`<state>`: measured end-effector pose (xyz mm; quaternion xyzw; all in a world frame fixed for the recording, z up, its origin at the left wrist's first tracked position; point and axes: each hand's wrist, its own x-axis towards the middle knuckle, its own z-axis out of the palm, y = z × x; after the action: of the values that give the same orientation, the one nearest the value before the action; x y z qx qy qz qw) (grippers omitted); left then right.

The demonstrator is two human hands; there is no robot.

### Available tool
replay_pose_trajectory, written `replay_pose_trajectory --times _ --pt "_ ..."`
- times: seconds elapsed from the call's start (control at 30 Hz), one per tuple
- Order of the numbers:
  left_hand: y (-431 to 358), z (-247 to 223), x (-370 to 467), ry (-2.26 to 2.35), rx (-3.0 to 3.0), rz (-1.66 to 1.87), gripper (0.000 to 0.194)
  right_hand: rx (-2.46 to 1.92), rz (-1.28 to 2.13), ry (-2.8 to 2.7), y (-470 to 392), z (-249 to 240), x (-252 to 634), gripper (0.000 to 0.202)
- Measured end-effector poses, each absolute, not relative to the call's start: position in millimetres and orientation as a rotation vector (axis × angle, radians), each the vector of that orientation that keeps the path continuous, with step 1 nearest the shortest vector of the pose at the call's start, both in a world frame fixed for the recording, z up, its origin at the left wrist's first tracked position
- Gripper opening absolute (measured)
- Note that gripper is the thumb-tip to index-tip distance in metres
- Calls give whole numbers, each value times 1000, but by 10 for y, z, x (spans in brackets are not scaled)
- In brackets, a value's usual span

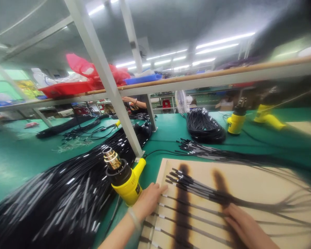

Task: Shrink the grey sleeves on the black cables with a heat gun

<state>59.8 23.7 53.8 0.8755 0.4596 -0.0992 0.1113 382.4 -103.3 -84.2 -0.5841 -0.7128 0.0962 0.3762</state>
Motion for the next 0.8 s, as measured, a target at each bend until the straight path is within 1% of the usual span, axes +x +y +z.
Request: replay_pose_trajectory --times 0.07,0.1,0.23,0.3,0.57,0.67,0.8 --pt "202 574 622 1303 2644 -326 61 -1492 240 -1829 -1040 -862 3844 20" --pt "184 588 635 1292 2669 -353 61 -1487 241 -1838 -1046 -876 3858 20" --pt "142 583 663 1315 2720 -439 46 -1480 240 -1849 -1044 -931 3893 20" --pt "143 549 654 1320 2744 -462 41 -1474 235 -1854 -1020 -942 3892 20" --pt "145 493 630 1360 2729 -441 36 -1436 241 -1913 -992 -994 3901 21" --pt "140 527 639 1371 2700 -441 38 -1427 176 -1915 -992 -996 3908 23" --pt "146 593 682 1377 2705 -408 42 -1486 133 -1872 -957 -864 3915 22"
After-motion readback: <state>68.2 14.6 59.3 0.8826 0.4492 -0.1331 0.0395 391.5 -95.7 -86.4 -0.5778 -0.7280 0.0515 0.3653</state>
